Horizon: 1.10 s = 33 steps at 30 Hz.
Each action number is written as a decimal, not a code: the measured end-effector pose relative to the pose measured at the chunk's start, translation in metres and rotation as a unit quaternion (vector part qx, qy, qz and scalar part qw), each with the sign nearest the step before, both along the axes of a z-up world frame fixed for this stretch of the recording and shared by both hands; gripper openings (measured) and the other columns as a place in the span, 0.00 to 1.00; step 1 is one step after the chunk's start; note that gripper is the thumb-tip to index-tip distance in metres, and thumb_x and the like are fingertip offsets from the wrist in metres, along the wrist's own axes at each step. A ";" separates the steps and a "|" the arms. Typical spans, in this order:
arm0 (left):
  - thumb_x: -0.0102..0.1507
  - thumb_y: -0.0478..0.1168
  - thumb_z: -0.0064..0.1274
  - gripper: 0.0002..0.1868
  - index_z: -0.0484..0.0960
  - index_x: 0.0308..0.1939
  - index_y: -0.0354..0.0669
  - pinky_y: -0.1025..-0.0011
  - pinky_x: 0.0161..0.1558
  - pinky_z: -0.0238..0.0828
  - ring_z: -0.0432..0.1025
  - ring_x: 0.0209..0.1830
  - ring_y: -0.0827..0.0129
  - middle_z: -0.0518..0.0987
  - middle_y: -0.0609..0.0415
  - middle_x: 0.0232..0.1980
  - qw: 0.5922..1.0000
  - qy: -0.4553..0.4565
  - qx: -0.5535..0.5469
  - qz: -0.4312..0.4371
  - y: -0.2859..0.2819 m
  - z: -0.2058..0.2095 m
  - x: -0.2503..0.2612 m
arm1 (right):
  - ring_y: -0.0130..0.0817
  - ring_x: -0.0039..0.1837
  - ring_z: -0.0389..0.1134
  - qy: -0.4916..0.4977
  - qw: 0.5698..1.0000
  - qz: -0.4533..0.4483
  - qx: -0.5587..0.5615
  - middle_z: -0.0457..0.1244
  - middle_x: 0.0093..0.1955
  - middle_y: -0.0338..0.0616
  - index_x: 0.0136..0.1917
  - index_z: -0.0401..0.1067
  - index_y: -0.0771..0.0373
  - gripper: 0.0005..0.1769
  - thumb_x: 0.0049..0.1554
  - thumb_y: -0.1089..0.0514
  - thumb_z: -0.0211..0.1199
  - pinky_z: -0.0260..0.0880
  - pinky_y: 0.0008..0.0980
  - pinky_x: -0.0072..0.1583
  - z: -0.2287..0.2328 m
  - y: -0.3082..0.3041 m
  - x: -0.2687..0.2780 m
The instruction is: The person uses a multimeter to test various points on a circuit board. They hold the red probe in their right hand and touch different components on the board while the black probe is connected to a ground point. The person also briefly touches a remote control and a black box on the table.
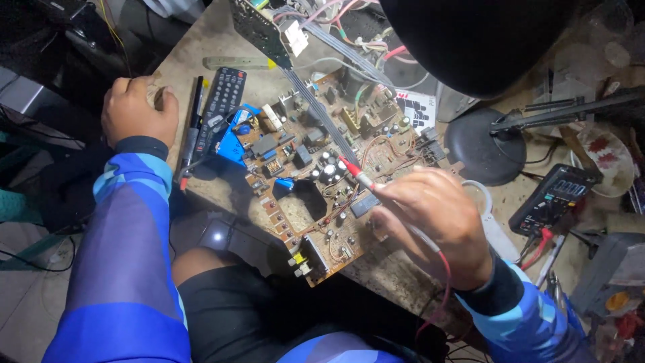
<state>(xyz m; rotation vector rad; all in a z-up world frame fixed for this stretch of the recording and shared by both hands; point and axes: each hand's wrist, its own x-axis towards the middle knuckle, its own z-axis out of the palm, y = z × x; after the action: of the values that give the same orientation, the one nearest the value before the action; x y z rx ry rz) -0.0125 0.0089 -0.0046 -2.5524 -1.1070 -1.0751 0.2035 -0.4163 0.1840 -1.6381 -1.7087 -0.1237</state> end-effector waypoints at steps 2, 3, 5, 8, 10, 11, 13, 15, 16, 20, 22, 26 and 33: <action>0.65 0.45 0.62 0.16 0.92 0.51 0.41 0.48 0.37 0.74 0.74 0.43 0.44 0.80 0.44 0.44 1.000 0.001 -0.007 0.002 0.000 0.001 0.001 | 0.42 0.46 0.73 -0.049 0.999 0.004 0.005 0.72 0.46 0.50 0.51 0.75 0.70 0.10 0.57 0.63 0.71 0.71 0.44 0.54 -0.001 0.006 0.003; 0.65 0.46 0.62 0.16 0.92 0.51 0.41 0.48 0.36 0.74 0.74 0.43 0.44 0.80 0.44 0.44 1.000 0.004 -0.008 0.005 0.000 0.001 0.001 | 0.40 0.46 0.73 -0.072 0.997 -0.018 0.001 0.71 0.45 0.47 0.50 0.76 0.66 0.08 0.57 0.64 0.70 0.70 0.45 0.57 -0.001 0.006 0.005; 0.65 0.47 0.62 0.17 0.92 0.51 0.40 0.48 0.36 0.74 0.74 0.44 0.44 0.79 0.44 0.44 1.000 0.007 -0.010 0.012 -0.001 0.002 0.001 | 0.38 0.45 0.72 -0.094 0.995 -0.037 -0.004 0.71 0.43 0.44 0.49 0.77 0.63 0.06 0.57 0.64 0.70 0.68 0.46 0.60 0.000 0.005 0.007; 0.65 0.47 0.62 0.16 0.91 0.51 0.42 0.48 0.37 0.74 0.74 0.44 0.45 0.80 0.45 0.44 1.000 0.005 -0.011 0.015 -0.001 0.001 0.002 | 0.37 0.47 0.73 -0.083 0.996 -0.038 -0.007 0.72 0.45 0.45 0.49 0.78 0.64 0.07 0.55 0.65 0.70 0.66 0.48 0.62 -0.001 0.003 0.008; 0.66 0.47 0.62 0.17 0.91 0.51 0.40 0.48 0.34 0.74 0.74 0.44 0.45 0.79 0.44 0.44 1.000 0.009 -0.015 0.013 -0.001 0.001 0.001 | 0.38 0.47 0.73 -0.085 0.995 -0.045 0.004 0.72 0.45 0.46 0.48 0.78 0.66 0.08 0.54 0.68 0.71 0.66 0.47 0.62 -0.002 0.004 0.009; 0.66 0.47 0.62 0.17 0.91 0.51 0.40 0.48 0.34 0.74 0.74 0.44 0.45 0.79 0.44 0.44 1.000 0.009 -0.015 0.015 -0.001 0.001 0.002 | 0.38 0.47 0.73 -0.085 0.995 -0.043 0.004 0.72 0.45 0.46 0.48 0.78 0.66 0.08 0.54 0.68 0.71 0.66 0.47 0.62 -0.001 0.003 0.009; 0.67 0.47 0.62 0.16 0.91 0.51 0.39 0.48 0.35 0.74 0.74 0.44 0.46 0.79 0.44 0.44 1.000 0.008 -0.008 0.011 -0.001 0.001 0.001 | 0.40 0.46 0.73 -0.015 0.999 -0.035 -0.020 0.72 0.46 0.50 0.49 0.77 0.67 0.08 0.55 0.63 0.68 0.66 0.49 0.64 -0.001 0.001 0.010; 0.66 0.47 0.62 0.16 0.90 0.50 0.38 0.48 0.35 0.74 0.74 0.44 0.45 0.79 0.44 0.44 1.000 0.010 -0.008 0.012 0.000 0.000 0.001 | 0.43 0.49 0.73 0.039 0.998 -0.040 -0.003 0.71 0.48 0.55 0.52 0.75 0.72 0.10 0.57 0.66 0.65 0.70 0.46 0.63 -0.004 -0.001 0.015; 0.66 0.47 0.62 0.16 0.90 0.49 0.37 0.48 0.35 0.74 0.74 0.44 0.45 0.79 0.43 0.44 1.000 0.013 -0.008 0.010 0.001 0.000 0.001 | 0.46 0.51 0.72 0.094 0.994 -0.048 0.014 0.70 0.51 0.60 0.54 0.73 0.76 0.11 0.58 0.69 0.63 0.73 0.43 0.63 -0.006 -0.002 0.017; 0.66 0.46 0.62 0.16 0.90 0.49 0.37 0.50 0.36 0.75 0.74 0.44 0.46 0.79 0.43 0.44 1.000 0.019 -0.008 0.008 -0.002 0.002 0.000 | 0.41 0.52 0.69 0.150 0.977 -0.150 0.000 0.67 0.53 0.59 0.58 0.72 0.76 0.12 0.62 0.69 0.66 0.69 0.33 0.57 -0.011 -0.011 0.029; 0.66 0.44 0.63 0.14 0.91 0.50 0.38 0.50 0.36 0.75 0.75 0.43 0.45 0.80 0.43 0.45 1.000 -0.003 -0.005 -0.009 -0.003 0.004 0.000 | 0.33 0.53 0.70 0.219 0.954 -0.206 -0.011 0.68 0.55 0.52 0.61 0.74 0.72 0.13 0.63 0.69 0.66 0.69 0.26 0.58 -0.016 -0.011 0.033; 0.64 0.43 0.63 0.15 0.91 0.51 0.38 0.48 0.37 0.75 0.75 0.43 0.43 0.80 0.42 0.45 1.000 -0.002 -0.011 -0.010 -0.008 0.011 0.001 | 0.35 0.53 0.73 0.188 0.956 -0.222 -0.036 0.71 0.53 0.51 0.58 0.77 0.70 0.14 0.63 0.59 0.67 0.71 0.26 0.57 -0.030 -0.011 0.046; 0.65 0.42 0.62 0.16 0.90 0.51 0.35 0.48 0.38 0.74 0.75 0.43 0.42 0.80 0.40 0.45 0.999 0.004 -0.033 -0.013 -0.007 0.013 0.001 | 0.41 0.57 0.74 0.317 0.930 -0.185 -0.001 0.70 0.54 0.54 0.56 0.74 0.70 0.12 0.63 0.60 0.60 0.74 0.34 0.61 -0.052 -0.007 0.044</action>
<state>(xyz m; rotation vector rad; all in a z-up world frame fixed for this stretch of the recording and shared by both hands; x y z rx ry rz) -0.0113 0.0014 0.0084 -2.6267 -1.1285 -1.0502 0.2471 -0.4231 0.1324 -1.7377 -0.9075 0.2116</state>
